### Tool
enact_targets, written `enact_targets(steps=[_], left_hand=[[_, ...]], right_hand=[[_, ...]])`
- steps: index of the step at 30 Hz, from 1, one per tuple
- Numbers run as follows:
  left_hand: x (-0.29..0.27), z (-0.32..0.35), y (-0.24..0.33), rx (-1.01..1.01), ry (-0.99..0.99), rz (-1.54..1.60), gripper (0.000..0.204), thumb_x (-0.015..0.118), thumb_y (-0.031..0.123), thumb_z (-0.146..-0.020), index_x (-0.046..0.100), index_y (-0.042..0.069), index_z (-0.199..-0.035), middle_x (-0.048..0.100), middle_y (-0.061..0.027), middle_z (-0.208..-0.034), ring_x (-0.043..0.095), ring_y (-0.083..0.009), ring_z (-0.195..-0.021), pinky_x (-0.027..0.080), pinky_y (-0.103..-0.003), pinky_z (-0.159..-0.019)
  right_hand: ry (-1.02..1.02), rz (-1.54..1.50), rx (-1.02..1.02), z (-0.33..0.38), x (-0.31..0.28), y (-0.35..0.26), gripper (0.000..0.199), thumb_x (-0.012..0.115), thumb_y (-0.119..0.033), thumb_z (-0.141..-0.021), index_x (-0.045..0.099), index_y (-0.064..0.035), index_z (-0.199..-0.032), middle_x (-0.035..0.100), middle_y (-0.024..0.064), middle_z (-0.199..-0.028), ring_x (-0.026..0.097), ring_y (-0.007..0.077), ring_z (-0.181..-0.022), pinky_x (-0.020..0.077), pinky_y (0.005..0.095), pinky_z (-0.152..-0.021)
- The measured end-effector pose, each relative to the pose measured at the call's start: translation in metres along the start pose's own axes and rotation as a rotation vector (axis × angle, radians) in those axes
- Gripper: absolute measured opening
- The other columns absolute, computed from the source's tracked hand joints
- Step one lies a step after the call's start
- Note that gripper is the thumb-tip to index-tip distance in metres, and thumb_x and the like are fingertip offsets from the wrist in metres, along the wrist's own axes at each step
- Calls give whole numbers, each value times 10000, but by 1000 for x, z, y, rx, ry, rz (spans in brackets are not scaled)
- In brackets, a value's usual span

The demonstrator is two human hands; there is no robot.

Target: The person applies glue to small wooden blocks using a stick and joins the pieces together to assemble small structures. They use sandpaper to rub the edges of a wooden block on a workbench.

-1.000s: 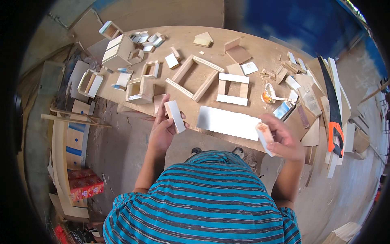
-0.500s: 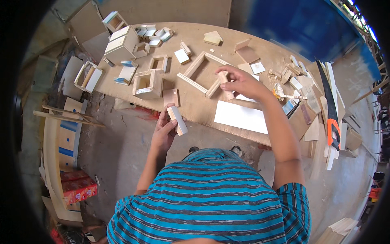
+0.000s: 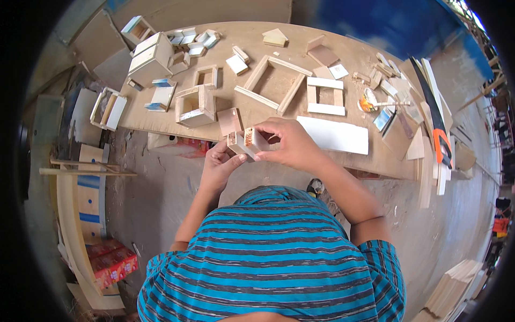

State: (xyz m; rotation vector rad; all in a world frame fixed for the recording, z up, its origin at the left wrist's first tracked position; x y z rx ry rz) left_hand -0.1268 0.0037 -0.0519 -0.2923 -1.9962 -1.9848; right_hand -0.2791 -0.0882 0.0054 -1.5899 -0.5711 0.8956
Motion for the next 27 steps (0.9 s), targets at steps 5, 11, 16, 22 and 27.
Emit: enact_targets(steps=[5, 11, 16, 22, 27], left_hand=[[3, -2, -3, -136, -26, 30, 439, 659, 47, -838, 518, -18, -1249, 640, -80, -1083, 601, -129, -957, 494, -276, -837], [4, 4, -5, -238, -115, 144, 437, 664, 52, -829, 531, 2, -1243, 653, -66, -1051, 621, -116, -910, 516, -273, -785], [12, 9, -4, -411, -170, 410, 468, 688, 75, -803, 528, 7, -1237, 643, -78, -1083, 628, -144, -924, 512, -286, -804], [13, 11, -4, -320, -200, 144, 499, 678, 77, -763, 510, -35, -1219, 621, -109, -1087, 617, -188, -950, 498, -328, -851], [14, 2, 4, -234, -171, 109, 540, 637, 104, -781, 460, -45, -1269, 621, -149, -1056, 620, -232, -892, 508, -362, -815]], right_hand=[[40, -9, 240, 7, 11, 2, 516, 804, -114, -707, 575, 76, -1129, 592, 81, -984, 599, 132, -903, 514, 276, -767], [111, -338, 191, 18, 26, 22, 711, 808, -127, -698, 464, -17, -1311, 601, 42, -859, 594, 112, -830, 493, 241, -700], [132, 139, 135, 29, 26, -11, 970, 865, -260, -597, 352, -91, -1403, 547, 97, -1073, 574, 183, -903, 512, 313, -731], [48, 252, 17, 51, 20, -29, 828, 769, -192, -665, 377, -126, -1391, 485, 136, -1198, 549, 253, -1020, 536, 329, -753], [195, 27, 171, 124, -43, -2, 800, 721, -110, -670, 379, -149, -1392, 530, 128, -1158, 592, 173, -891, 527, 300, -717]])
Point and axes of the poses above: each hand's wrist, its own z-axis away from the middle knuckle, its own x-axis out of the palm, y = z × x, the point moved 4 cm from there along -z, towards the middle knuckle
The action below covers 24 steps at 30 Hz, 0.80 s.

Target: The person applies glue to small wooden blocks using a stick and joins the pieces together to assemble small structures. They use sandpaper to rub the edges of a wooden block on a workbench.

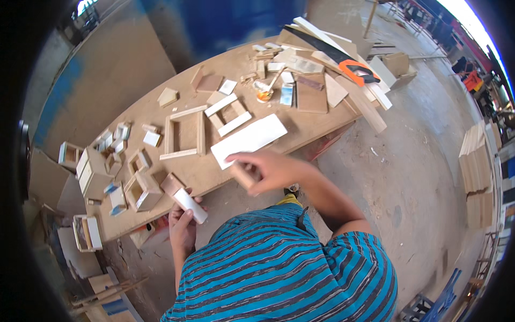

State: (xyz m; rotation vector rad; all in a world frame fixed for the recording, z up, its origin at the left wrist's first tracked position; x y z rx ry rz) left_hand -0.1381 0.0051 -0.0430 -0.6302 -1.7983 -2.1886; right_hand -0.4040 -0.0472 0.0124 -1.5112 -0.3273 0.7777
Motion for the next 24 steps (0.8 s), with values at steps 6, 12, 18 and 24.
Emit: enact_targets(steps=[6, 12, 18, 24], left_hand=[[-10, -30, 6, 50, 114, 6, 459, 554, 49, -841, 457, -44, -1280, 601, -111, -965, 601, -172, -814, 501, -285, -742], [3, -63, 21, 161, 222, -35, 449, 553, 135, -871, 468, -37, -1276, 577, -75, -878, 542, -118, -718, 451, -229, -635], [47, -73, 15, 240, 416, -41, 463, 494, 261, -925, 470, -42, -1274, 560, -50, -824, 515, -91, -676, 390, -211, -563], [80, -76, -1, 288, 530, -99, 452, 493, 232, -924, 464, -48, -1278, 557, -55, -823, 512, -84, -701, 398, -208, -583]], right_hand=[[676, 172, 397, 77, -129, 86, 806, 739, -107, -649, 389, -101, -1375, 630, 135, -969, 611, 165, -807, 500, 310, -683], [843, 229, 265, 60, -222, 125, 747, 750, -140, -644, 452, -53, -1324, 658, 149, -962, 600, 146, -762, 489, 284, -700], [751, 329, 181, -5, -302, 137, 698, 713, -204, -641, 493, -94, -1294, 660, 164, -926, 654, 262, -822, 494, 337, -692], [463, 570, 259, -71, -307, 116, 651, 693, -247, -632, 537, -112, -1249, 651, 178, -940, 628, 319, -864, 481, 384, -763]])
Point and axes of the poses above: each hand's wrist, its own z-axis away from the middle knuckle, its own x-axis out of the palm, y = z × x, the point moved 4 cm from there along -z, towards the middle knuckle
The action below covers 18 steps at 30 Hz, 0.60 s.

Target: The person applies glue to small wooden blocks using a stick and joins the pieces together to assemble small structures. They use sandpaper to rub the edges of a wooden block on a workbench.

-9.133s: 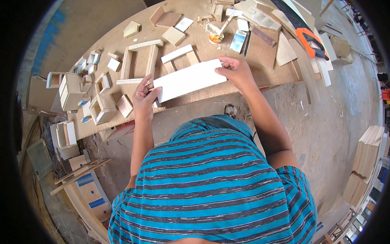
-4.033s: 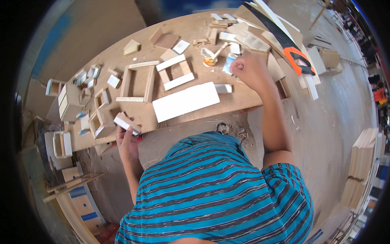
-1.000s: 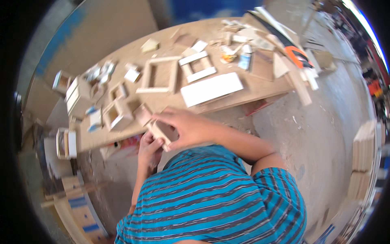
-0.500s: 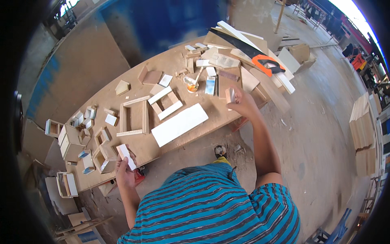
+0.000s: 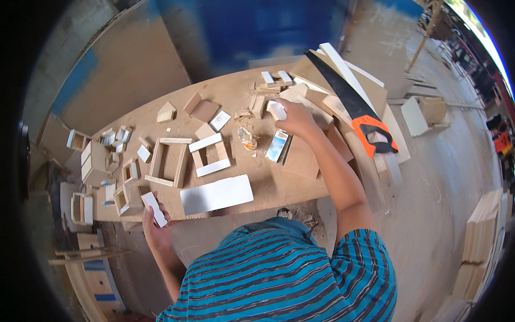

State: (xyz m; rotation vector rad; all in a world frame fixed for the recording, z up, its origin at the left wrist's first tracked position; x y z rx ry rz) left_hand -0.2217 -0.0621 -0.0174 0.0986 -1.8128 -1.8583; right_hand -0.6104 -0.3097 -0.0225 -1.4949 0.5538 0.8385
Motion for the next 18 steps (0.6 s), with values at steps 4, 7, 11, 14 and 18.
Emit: enact_targets(steps=[4, 7, 11, 14, 18], left_hand=[[10, 12, -9, 40, 112, -41, 434, 498, 201, -918, 469, -50, -1271, 554, -63, -834, 512, -91, -699, 411, -218, -592], [13, 23, -8, 64, 172, -76, 430, 500, 199, -918, 473, -51, -1267, 554, -61, -832, 512, -94, -695, 411, -219, -592], [17, 35, -2, 81, 235, -83, 398, 496, 199, -931, 490, -38, -1252, 567, -59, -834, 519, -95, -688, 416, -218, -585], [16, 38, -2, 99, 280, -96, 383, 490, 194, -938, 495, -32, -1248, 569, -62, -844, 522, -97, -682, 423, -219, -586], [22, 47, -1, 112, 330, -102, 386, 489, 191, -938, 492, -35, -1251, 567, -59, -846, 525, -94, -683, 426, -215, -587]], right_hand=[[-64, -78, -256, -30, 23, 2, 680, 726, -295, -634, 533, -73, -1247, 663, 187, -946, 630, 329, -902, 486, 381, -807], [97, -23, -209, -79, 12, 13, 623, 739, -403, -655, 607, -69, -1164, 661, 171, -997, 626, 329, -927, 484, 379, -844], [91, 173, -179, -157, -4, 24, 565, 737, -456, -650, 668, -88, -1073, 651, 152, -1053, 610, 312, -973, 485, 381, -859], [-47, 547, -450, -184, 23, 21, 524, 740, -405, -666, 659, -116, -1096, 596, 140, -1165, 568, 306, -1070, 485, 413, -868], [-183, 825, -278, -173, 29, -4, 510, 779, -334, -631, 663, -116, -1078, 513, 133, -1231, 514, 319, -1137, 483, 424, -885]])
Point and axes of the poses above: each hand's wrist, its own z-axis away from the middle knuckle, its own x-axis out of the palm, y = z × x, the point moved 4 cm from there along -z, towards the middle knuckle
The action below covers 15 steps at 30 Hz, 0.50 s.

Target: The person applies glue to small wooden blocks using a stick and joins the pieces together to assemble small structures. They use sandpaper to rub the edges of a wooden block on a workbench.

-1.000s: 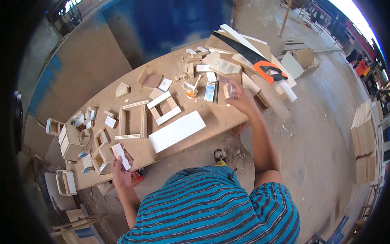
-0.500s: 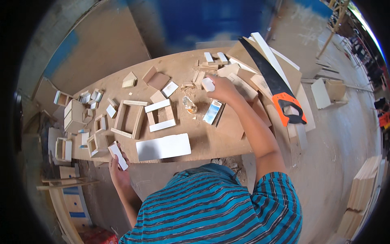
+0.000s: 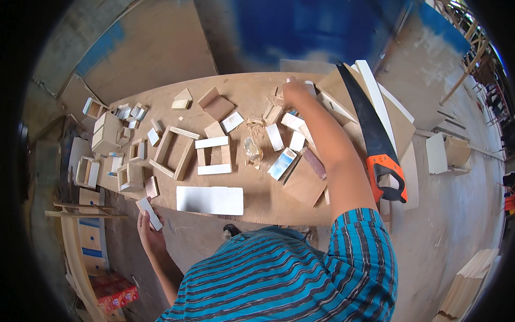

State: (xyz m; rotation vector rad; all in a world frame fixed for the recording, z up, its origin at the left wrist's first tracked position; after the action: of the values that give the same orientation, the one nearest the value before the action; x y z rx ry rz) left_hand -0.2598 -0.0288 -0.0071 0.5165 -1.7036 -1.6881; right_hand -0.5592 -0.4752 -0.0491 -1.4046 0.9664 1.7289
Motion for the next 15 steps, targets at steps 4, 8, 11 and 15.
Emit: enact_targets(steps=[4, 8, 11, 15], left_hand=[[0, 4, -1, 6, 22, -3, 392, 499, 194, -935, 493, -35, -1252, 566, -54, -847, 528, -90, -694, 429, -211, -593], [-3, 3, -6, 14, 31, 27, 389, 510, 190, -927, 503, -33, -1245, 569, -55, -848, 525, -89, -697, 428, -212, -599], [2, -2, -3, 23, 23, 19, 380, 515, 175, -918, 515, -35, -1234, 573, -58, -844, 516, -89, -693, 423, -218, -606], [5, -20, 1, 22, -14, -52, 367, 517, 176, -920, 525, -20, -1231, 581, -52, -846, 526, -91, -699, 420, -218, -611]], right_hand=[[-30, -47, 61, -9, 8, 4, 512, 809, -261, -602, 664, -100, -1065, 480, 127, -1251, 503, 333, -1140, 486, 432, -880], [32, -17, 11, -10, 11, 2, 471, 798, -259, -615, 673, -90, -1037, 537, 135, -1197, 540, 314, -1098, 493, 422, -866], [25, -102, -66, -37, 35, 27, 431, 780, -273, -637, 681, -87, -1014, 624, 150, -1056, 601, 295, -997, 491, 404, -841], [95, -449, -4, -22, -1, 60, 423, 771, -287, -656, 680, -67, -1006, 667, 149, -934, 648, 259, -851, 490, 362, -788]])
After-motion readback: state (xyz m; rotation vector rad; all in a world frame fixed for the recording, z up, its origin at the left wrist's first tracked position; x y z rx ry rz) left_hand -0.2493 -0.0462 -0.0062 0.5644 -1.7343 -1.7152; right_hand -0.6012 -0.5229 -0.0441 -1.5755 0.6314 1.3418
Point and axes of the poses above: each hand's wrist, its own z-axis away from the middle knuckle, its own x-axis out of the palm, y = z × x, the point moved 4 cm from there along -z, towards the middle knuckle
